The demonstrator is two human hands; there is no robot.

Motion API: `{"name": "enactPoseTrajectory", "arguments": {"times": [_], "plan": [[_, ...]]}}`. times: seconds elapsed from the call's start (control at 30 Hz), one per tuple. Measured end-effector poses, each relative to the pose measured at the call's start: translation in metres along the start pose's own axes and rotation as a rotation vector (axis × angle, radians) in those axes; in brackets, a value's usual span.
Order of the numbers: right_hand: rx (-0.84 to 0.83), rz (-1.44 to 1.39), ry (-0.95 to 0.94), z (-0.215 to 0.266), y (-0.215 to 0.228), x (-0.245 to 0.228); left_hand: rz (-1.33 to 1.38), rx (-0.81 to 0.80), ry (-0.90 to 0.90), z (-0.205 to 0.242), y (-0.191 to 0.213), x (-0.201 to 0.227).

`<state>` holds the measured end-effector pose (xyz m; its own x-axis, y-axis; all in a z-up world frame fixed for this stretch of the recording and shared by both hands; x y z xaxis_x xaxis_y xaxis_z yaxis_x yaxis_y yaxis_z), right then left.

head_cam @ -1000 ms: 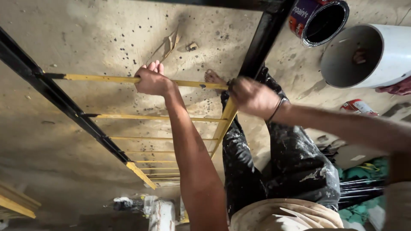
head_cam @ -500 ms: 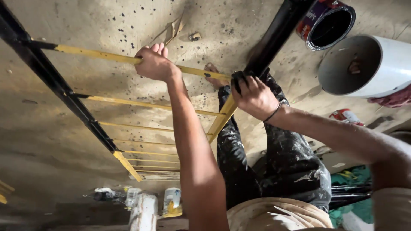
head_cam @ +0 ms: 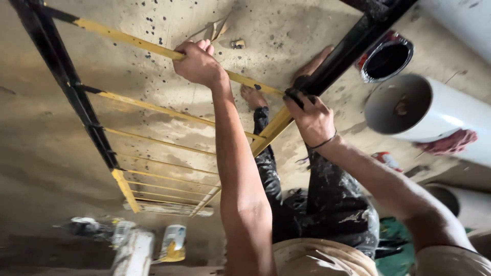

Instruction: Apply black paint to the frame and rails of a metal gate structure using a cloth or brush.

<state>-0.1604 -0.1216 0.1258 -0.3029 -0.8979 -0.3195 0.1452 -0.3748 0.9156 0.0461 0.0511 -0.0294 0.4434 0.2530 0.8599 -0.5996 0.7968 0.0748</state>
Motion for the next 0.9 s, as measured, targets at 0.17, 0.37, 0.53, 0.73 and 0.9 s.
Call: {"name": "enactPoseTrajectory", "arguments": {"times": [0.17,0.37,0.53,0.73,0.9], "plan": [[-0.319,0.593,0.476,-0.019,-0.001,0.027,0.014,-0.030,-0.043,-0.008,0.001,-0.013],[0.027,0.750,0.374,-0.068,0.076,0.039,0.066,-0.044,-0.065,-0.001,-0.001,-0.011],[-0.147,0.502,0.556,0.003,-0.006,0.007,0.079,-0.041,-0.071,-0.006,0.002,-0.026],[-0.366,0.415,0.518,-0.035,0.029,0.020,-0.058,0.031,-0.065,0.021,-0.012,0.015],[-0.295,0.483,0.443,-0.005,0.000,0.018,-0.196,0.051,-0.057,0.004,0.011,-0.012]]}}
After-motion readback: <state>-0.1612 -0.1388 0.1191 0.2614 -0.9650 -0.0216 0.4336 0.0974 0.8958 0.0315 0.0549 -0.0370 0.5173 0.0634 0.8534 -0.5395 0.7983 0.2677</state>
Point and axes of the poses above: each hand's wrist, its own z-axis away from the middle knuckle, its own y-axis out of the back of the hand, x = y × z, the point moved 6 cm from there along -z, towards the middle knuckle, and after that the axes turned 12 degrees about z, right-handed, at the moved point
